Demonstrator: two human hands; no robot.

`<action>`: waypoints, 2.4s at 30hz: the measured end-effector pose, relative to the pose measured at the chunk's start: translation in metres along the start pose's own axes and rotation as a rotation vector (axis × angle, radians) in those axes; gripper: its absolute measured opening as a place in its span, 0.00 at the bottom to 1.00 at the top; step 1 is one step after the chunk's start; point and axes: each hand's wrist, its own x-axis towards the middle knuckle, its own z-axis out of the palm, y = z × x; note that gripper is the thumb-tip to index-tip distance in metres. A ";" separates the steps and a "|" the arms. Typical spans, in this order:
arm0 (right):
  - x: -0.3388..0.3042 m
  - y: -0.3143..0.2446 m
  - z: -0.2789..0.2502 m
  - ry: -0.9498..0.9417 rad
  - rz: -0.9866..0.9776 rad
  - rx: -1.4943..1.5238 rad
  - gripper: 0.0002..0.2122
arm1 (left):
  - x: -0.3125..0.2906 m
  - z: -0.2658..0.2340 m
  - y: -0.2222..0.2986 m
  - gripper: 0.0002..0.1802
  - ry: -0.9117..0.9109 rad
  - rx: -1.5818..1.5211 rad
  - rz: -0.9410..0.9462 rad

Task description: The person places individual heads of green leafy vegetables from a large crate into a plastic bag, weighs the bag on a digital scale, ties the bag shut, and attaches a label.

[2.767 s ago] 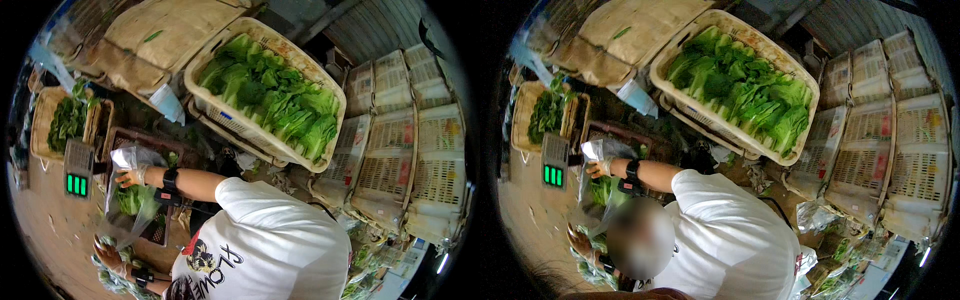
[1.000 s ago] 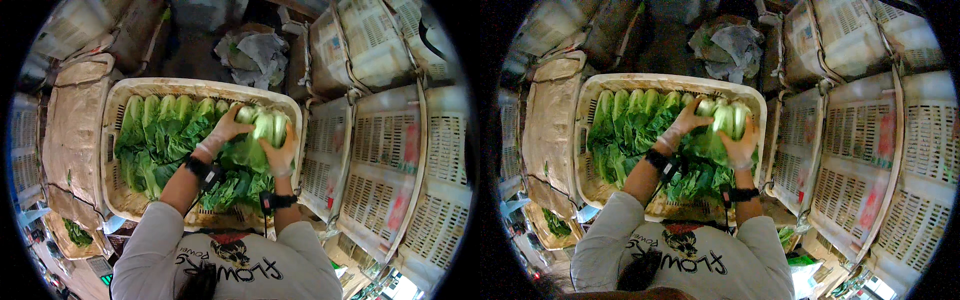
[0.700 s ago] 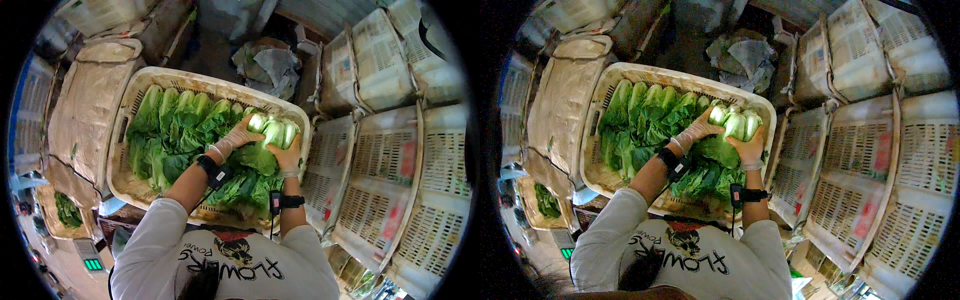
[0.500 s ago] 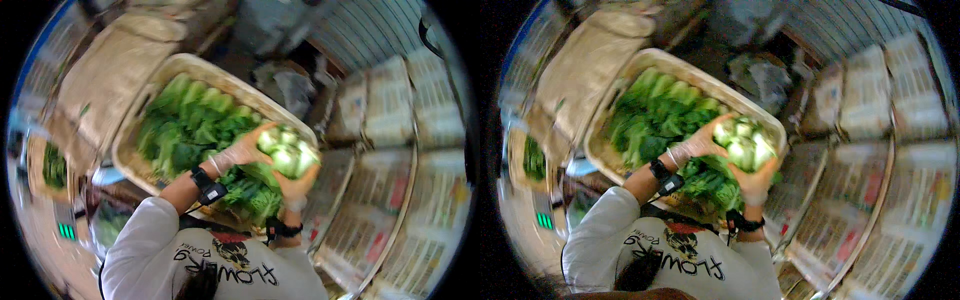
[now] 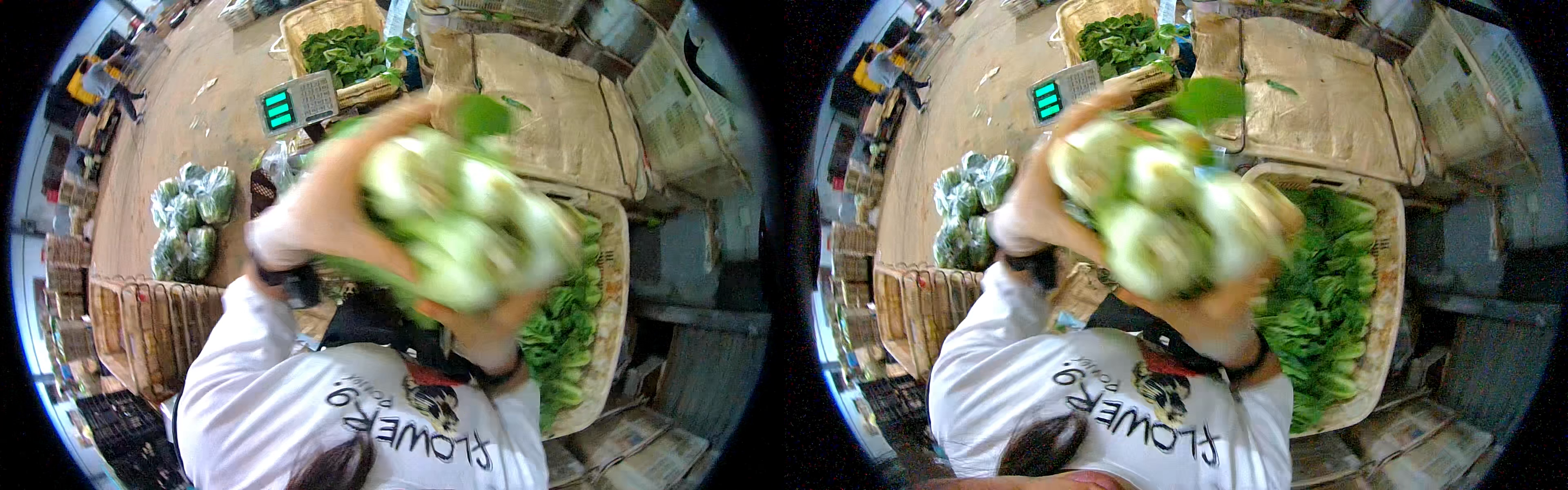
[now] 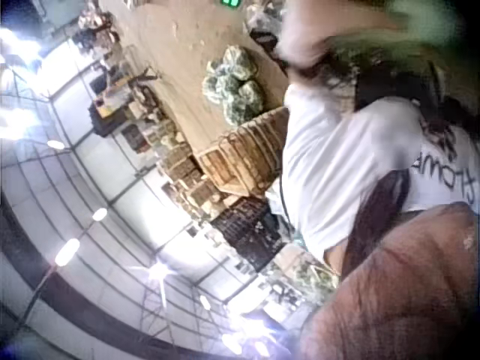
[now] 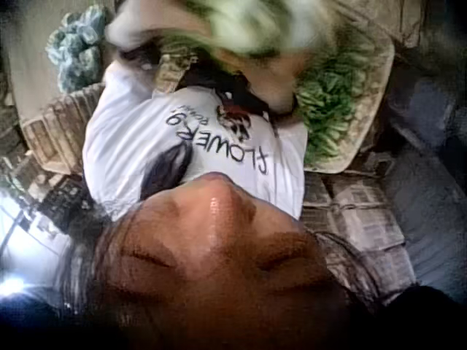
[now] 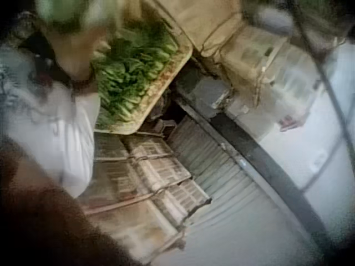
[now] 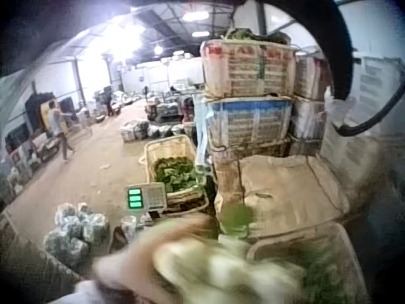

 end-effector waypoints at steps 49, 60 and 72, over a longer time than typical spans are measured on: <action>-0.001 -0.043 0.416 -1.172 -0.323 0.063 0.27 | -0.372 -0.206 -0.101 0.23 0.856 -1.341 -0.547; 0.002 -0.041 0.409 -1.116 -0.451 -0.478 0.13 | -0.360 -0.220 -0.125 0.24 0.572 -1.326 -0.559; 0.253 0.034 0.449 -0.675 -0.445 -1.094 0.17 | -0.353 -0.235 -0.146 0.30 0.381 -1.270 -0.595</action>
